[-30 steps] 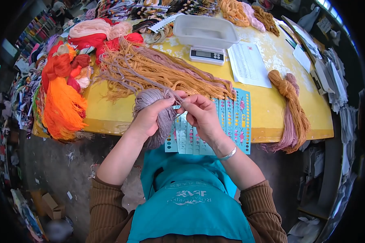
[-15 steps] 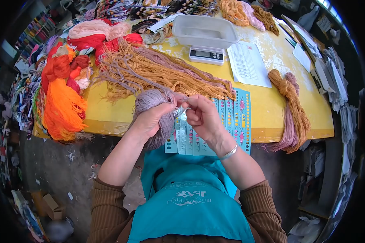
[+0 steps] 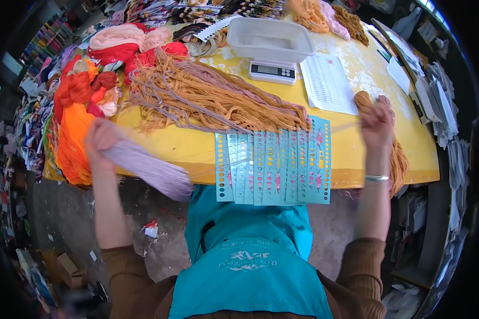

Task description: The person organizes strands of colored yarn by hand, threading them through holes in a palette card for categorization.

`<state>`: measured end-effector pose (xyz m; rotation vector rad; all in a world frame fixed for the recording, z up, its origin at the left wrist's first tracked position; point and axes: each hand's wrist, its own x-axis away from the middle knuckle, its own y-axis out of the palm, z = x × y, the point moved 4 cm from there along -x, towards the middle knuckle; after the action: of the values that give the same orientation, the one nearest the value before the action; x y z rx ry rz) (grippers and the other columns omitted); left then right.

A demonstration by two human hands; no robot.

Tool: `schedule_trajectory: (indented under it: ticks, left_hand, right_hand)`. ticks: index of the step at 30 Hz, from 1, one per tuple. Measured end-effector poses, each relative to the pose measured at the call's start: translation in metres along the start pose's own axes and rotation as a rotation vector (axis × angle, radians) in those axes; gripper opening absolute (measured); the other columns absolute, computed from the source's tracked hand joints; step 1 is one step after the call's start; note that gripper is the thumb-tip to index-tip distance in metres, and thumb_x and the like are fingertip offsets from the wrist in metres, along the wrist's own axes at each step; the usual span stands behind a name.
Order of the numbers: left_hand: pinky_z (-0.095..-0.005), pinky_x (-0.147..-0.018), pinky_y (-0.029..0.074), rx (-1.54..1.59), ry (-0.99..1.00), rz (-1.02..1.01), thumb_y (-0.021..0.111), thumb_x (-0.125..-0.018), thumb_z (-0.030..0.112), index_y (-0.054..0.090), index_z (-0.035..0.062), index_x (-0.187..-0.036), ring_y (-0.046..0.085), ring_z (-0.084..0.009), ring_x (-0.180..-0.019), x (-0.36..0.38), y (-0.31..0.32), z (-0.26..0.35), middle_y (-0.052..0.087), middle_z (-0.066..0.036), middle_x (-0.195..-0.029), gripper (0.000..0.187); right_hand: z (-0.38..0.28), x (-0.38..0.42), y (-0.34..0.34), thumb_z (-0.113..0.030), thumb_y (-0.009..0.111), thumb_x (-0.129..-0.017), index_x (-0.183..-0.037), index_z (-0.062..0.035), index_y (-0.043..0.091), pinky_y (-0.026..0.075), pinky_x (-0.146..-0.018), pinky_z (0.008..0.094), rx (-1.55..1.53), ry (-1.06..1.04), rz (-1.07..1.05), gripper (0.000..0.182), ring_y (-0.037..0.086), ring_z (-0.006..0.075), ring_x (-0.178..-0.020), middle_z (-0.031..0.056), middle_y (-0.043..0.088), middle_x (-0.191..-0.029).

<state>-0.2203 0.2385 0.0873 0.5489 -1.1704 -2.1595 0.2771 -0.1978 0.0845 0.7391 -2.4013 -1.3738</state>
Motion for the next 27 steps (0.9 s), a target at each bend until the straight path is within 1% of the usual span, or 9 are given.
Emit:
schedule_trajectory:
  ticks: [1, 3, 6, 8, 10, 11, 13, 18, 27]
  left_hand:
    - [-0.0183, -0.041, 0.028, 0.080, 0.066, 0.010, 0.045, -0.101, 0.019, 0.060, 0.0058, -0.085, 0.030, -0.0011, -0.040, 0.004, -0.027, 0.034, 0.027, 0.009, -0.048, 0.025]
    - [-0.0176, -0.044, 0.030, -0.011, 0.243, -0.008, 0.045, -0.100, 0.019, 0.063, 0.0015, -0.103, 0.032, -0.0007, -0.043, 0.018, -0.073, 0.102, 0.031, 0.009, -0.051, 0.025]
    - [-0.0173, -0.046, 0.032, -0.011, 0.311, -0.018, 0.046, -0.100, 0.019, 0.059, -0.0006, -0.121, 0.034, -0.0011, -0.046, 0.024, -0.011, 0.084, 0.034, 0.008, -0.055, 0.031]
    - [-0.0181, -0.046, 0.033, 0.016, 0.141, -0.168, 0.047, -0.099, 0.016, 0.052, -0.0007, -0.131, 0.035, -0.0011, -0.047, 0.005, 0.024, 0.031, 0.035, 0.008, -0.057, 0.037]
    - [-0.0184, -0.045, 0.032, -0.499, 0.295, 0.524, 0.048, -0.097, 0.013, 0.048, 0.0000, -0.135, 0.034, -0.0014, -0.047, -0.011, 0.028, -0.023, 0.032, 0.009, -0.056, 0.040]
    - [-0.0184, -0.043, 0.031, -0.086, -0.135, -0.217, 0.052, -0.095, 0.014, 0.051, 0.0003, -0.132, 0.034, -0.0016, -0.046, -0.025, 0.061, -0.073, 0.033, 0.009, -0.056, 0.039]
    - [-0.0181, -0.041, 0.027, -0.311, -0.234, 0.047, 0.060, -0.092, 0.018, 0.060, 0.0009, -0.120, 0.033, -0.0022, -0.046, -0.028, 0.071, -0.141, 0.033, 0.008, -0.055, 0.033]
    - [-0.0187, -0.045, 0.034, -0.475, -0.675, -0.120, 0.069, -0.086, 0.021, 0.061, 0.0030, -0.112, 0.044, -0.0042, -0.050, -0.019, 0.093, -0.262, 0.052, 0.005, -0.068, 0.033]
    - [-0.0206, -0.050, 0.038, -0.677, -0.700, -0.120, 0.064, -0.091, 0.023, 0.056, 0.0093, -0.093, 0.047, -0.0048, -0.054, -0.027, 0.087, -0.308, 0.058, 0.000, -0.080, 0.016]
  right_hand:
    - [-0.055, -0.020, -0.047, -0.011, 0.058, -0.089, -0.068, -0.0103, 0.050, 0.026, -0.045, 0.0236, 0.023, 0.076, -0.065, 0.022, 0.030, 0.0085, -0.051, -0.0043, 0.037, -0.059]
    - [-0.186, -0.026, -0.124, -0.012, 0.061, -0.087, -0.068, -0.0096, 0.053, 0.020, -0.040, 0.0236, 0.296, -0.430, 0.349, 0.021, 0.025, 0.0077, -0.044, -0.0039, 0.039, -0.057]
    - [-0.262, 0.009, -0.094, -0.015, 0.061, -0.092, -0.083, -0.0038, 0.063, 0.019, -0.039, 0.0206, 0.500, -0.812, 0.469, 0.014, 0.028, 0.0043, -0.044, 0.0027, 0.063, -0.074]
    - [-0.203, 0.025, -0.017, -0.012, 0.058, -0.094, -0.109, 0.0003, 0.065, 0.021, -0.042, 0.0193, 0.762, -0.845, 0.345, 0.021, 0.028, 0.0031, -0.048, 0.0037, 0.067, -0.083]
    - [-0.123, 0.031, 0.023, -0.008, 0.055, -0.095, -0.121, 0.0003, 0.061, 0.025, -0.045, 0.0158, 0.967, -0.627, 0.236, 0.028, 0.033, 0.0005, -0.053, 0.0021, 0.068, -0.095]
    - [-0.079, 0.028, 0.027, -0.009, 0.053, -0.095, -0.123, -0.0011, 0.060, 0.026, -0.046, 0.0160, 0.990, -0.483, 0.145, 0.030, 0.033, -0.0002, -0.054, -0.0008, 0.067, -0.091]
    - [0.007, 0.041, 0.051, -0.006, 0.052, -0.091, -0.111, -0.0062, 0.060, 0.027, -0.047, 0.0158, 1.255, -0.141, -0.096, 0.021, 0.035, -0.0006, -0.055, -0.0009, 0.068, -0.087]
    - [0.141, 0.078, 0.063, -0.008, 0.053, -0.094, -0.118, -0.0097, 0.045, 0.035, -0.057, 0.0194, 1.038, 0.390, -0.521, 0.026, 0.046, 0.0030, -0.065, 0.0032, 0.068, -0.085]
    - [0.183, 0.077, 0.043, -0.007, 0.061, -0.090, -0.114, -0.0036, 0.057, 0.040, -0.058, 0.0201, 1.031, 0.264, -0.459, 0.025, 0.049, 0.0030, -0.065, 0.0018, 0.064, -0.080]
